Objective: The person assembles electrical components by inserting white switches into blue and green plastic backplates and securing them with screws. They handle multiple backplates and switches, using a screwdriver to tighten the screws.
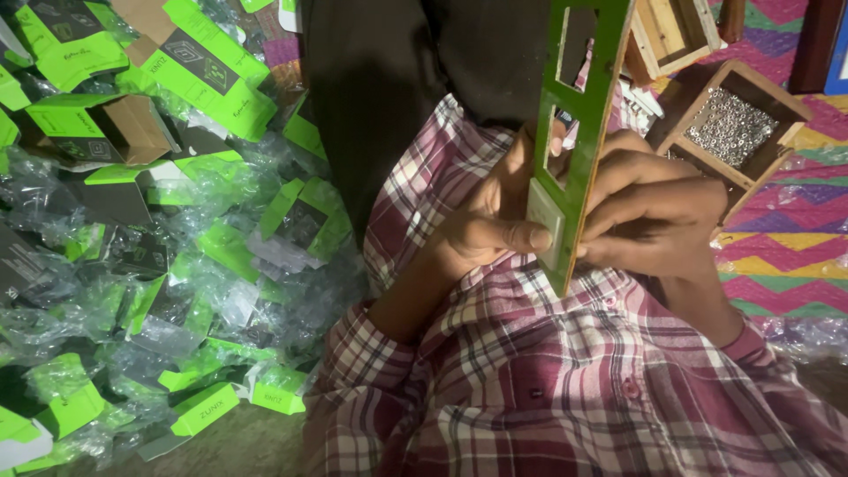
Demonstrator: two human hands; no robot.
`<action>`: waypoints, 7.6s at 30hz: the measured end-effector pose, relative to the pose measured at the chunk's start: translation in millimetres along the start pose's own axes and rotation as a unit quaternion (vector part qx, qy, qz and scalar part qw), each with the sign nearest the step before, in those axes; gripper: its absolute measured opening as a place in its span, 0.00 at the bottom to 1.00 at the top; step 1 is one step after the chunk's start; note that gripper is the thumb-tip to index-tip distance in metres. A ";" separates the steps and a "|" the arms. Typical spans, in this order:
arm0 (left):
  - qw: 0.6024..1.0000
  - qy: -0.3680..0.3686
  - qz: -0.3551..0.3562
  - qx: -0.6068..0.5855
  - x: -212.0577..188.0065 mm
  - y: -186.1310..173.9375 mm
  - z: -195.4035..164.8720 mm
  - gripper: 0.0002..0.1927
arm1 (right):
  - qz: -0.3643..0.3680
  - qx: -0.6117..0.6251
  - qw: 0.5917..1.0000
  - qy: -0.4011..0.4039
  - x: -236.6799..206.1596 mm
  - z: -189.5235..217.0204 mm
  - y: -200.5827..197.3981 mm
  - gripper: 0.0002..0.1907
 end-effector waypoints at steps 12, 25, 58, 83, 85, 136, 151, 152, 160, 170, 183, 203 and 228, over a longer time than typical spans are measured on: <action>1.000 -0.004 -0.008 0.008 -1.8 1.6 0.1 0.45 | 0.074 -0.025 0.997 -0.016 7.4 5.1 -10.6 0.09; 0.999 0.014 0.002 0.046 3.8 -0.5 2.0 0.47 | 0.052 0.001 0.997 -0.064 -3.1 -10.4 -13.0 0.10; 0.995 0.022 -0.036 0.086 -1.9 -3.0 8.0 0.57 | -0.023 0.014 0.996 -0.089 -22.4 -27.9 0.9 0.09; 0.990 0.132 -0.009 0.038 12.8 2.7 17.8 0.46 | -0.122 -0.057 0.982 -0.134 -19.5 -47.3 26.9 0.20; 0.995 0.089 -0.046 -0.009 9.1 0.9 17.3 0.46 | -0.068 -0.119 0.980 -0.146 -17.9 -47.2 29.9 0.21; 0.995 0.009 -0.085 0.053 -2.3 -3.7 -1.2 0.45 | -0.076 0.012 0.983 -0.165 -26.0 -80.4 36.4 0.23; 0.994 -0.005 -0.113 0.012 -2.6 -3.2 7.5 0.45 | -0.114 -0.111 0.978 -0.133 -31.4 -79.8 24.8 0.23; 0.993 -0.018 -0.113 0.029 -4.7 -2.3 7.8 0.46 | -0.143 -0.126 0.967 -0.168 -30.7 -79.5 25.1 0.25; 0.996 -0.040 -0.071 0.033 0.6 -2.3 12.2 0.44 | -0.193 -0.064 0.977 -0.066 -25.0 -59.8 28.7 0.27; 0.999 0.000 -0.050 -0.006 -7.3 -8.3 8.5 0.43 | -0.043 -0.121 0.976 -0.173 -1.7 -34.0 32.9 0.22; 0.964 0.121 -0.094 0.216 18.3 25.7 -5.0 0.47 | -0.111 -0.195 0.950 -0.217 -3.9 -42.5 34.8 0.20; 0.413 0.018 -0.086 0.906 27.0 70.1 -97.9 0.56 | 0.080 -0.601 0.729 0.318 -100.9 -158.2 -122.2 0.08; 0.421 0.004 0.001 0.907 21.1 48.5 -68.2 0.57 | -0.006 -0.290 0.944 0.157 20.1 5.0 -31.0 0.10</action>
Point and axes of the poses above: each hand's wrist, its own x-axis towards the middle knuckle, its own y-axis out of the palm, z = x × y, the point moved 1 cm from there along x, towards the middle knuckle, and after that the axes turned 13 degrees about x, right-handed, at the moved point
